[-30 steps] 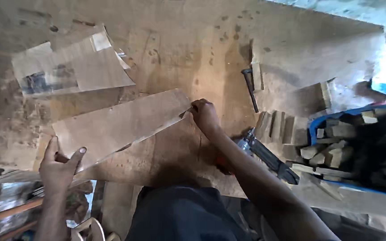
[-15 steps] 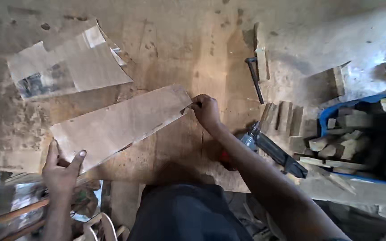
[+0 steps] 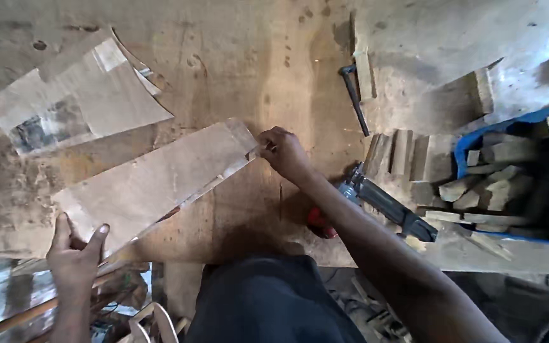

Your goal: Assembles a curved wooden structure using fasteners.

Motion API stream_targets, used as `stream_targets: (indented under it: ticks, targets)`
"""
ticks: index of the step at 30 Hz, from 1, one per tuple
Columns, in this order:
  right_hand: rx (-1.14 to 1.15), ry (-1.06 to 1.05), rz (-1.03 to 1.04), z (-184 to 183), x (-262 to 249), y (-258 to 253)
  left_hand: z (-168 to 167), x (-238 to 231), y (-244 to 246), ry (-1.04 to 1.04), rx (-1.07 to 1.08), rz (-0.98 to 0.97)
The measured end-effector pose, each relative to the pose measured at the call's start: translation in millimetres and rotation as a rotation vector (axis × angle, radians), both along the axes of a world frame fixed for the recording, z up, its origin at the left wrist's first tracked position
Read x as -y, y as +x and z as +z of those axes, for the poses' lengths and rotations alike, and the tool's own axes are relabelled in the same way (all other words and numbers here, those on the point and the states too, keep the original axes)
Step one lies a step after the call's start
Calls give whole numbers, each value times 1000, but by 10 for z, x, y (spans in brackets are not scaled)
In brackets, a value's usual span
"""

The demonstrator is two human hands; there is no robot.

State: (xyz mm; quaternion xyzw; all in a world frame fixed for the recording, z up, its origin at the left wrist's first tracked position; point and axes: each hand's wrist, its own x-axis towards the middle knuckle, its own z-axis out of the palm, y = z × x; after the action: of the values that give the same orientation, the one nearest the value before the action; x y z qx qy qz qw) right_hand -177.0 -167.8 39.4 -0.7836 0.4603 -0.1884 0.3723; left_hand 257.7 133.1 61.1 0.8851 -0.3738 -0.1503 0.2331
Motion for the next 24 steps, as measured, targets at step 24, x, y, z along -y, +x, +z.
stream_targets:
  ticks: [24]
  targets:
    - [-856, 351, -411, -976, -1727, -2276, 123, 69, -185, 37, -4, -10]
